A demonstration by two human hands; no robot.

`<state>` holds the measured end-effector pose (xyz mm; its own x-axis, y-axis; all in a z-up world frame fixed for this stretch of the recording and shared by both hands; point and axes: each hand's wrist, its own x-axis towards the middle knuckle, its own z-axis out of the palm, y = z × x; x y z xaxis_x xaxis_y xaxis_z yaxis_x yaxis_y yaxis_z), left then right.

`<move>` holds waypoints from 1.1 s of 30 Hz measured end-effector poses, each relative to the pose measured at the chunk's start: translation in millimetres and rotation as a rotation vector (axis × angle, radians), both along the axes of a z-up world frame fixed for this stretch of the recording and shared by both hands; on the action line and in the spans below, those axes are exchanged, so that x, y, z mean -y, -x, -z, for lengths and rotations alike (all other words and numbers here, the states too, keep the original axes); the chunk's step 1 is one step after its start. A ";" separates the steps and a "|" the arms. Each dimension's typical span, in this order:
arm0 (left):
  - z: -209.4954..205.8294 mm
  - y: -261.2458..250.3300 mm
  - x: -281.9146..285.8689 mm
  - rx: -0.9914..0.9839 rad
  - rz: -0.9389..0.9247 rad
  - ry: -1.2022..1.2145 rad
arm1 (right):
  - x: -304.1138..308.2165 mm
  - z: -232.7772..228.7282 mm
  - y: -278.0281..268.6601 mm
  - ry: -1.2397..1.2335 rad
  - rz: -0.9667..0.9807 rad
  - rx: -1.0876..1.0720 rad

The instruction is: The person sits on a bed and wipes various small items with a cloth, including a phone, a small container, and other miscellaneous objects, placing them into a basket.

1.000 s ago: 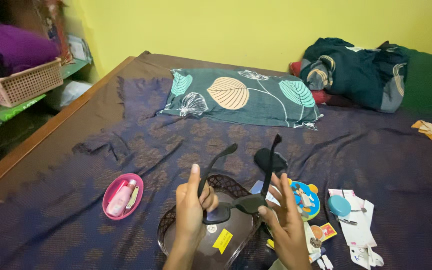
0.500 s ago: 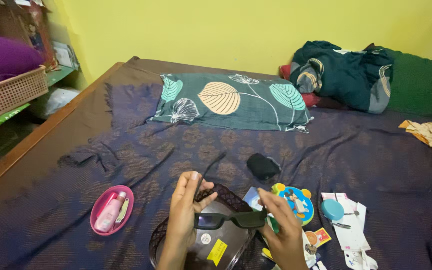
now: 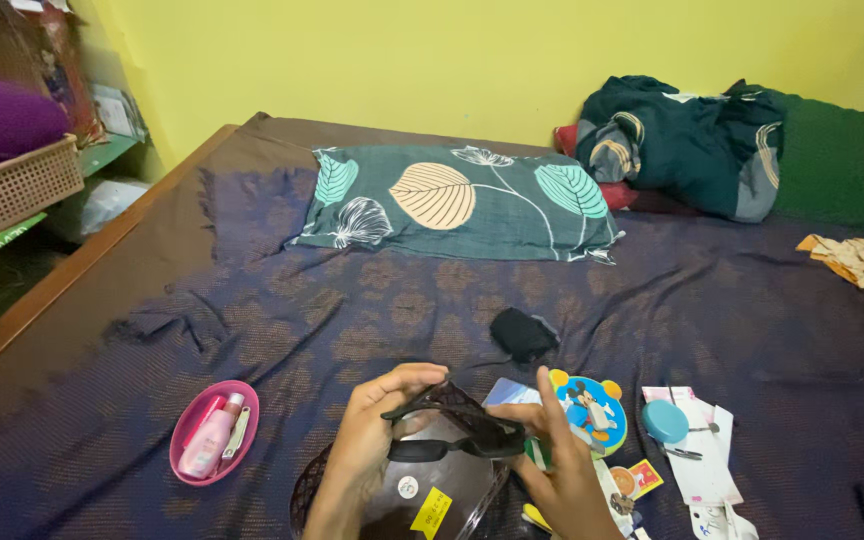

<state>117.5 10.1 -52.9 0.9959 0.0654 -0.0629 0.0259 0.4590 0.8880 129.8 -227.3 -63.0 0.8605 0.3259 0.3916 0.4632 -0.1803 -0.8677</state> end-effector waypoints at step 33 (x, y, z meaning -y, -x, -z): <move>95.0 53.9 -125.1 0.179 -0.201 -0.109 | -34.6 51.3 16.3 -0.419 -0.029 -0.462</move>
<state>63.6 135.2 -148.0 0.9568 0.2595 0.1312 -0.2179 0.3406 0.9146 113.5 -192.7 -114.3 0.9646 0.2513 0.0803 0.0223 0.2256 -0.9740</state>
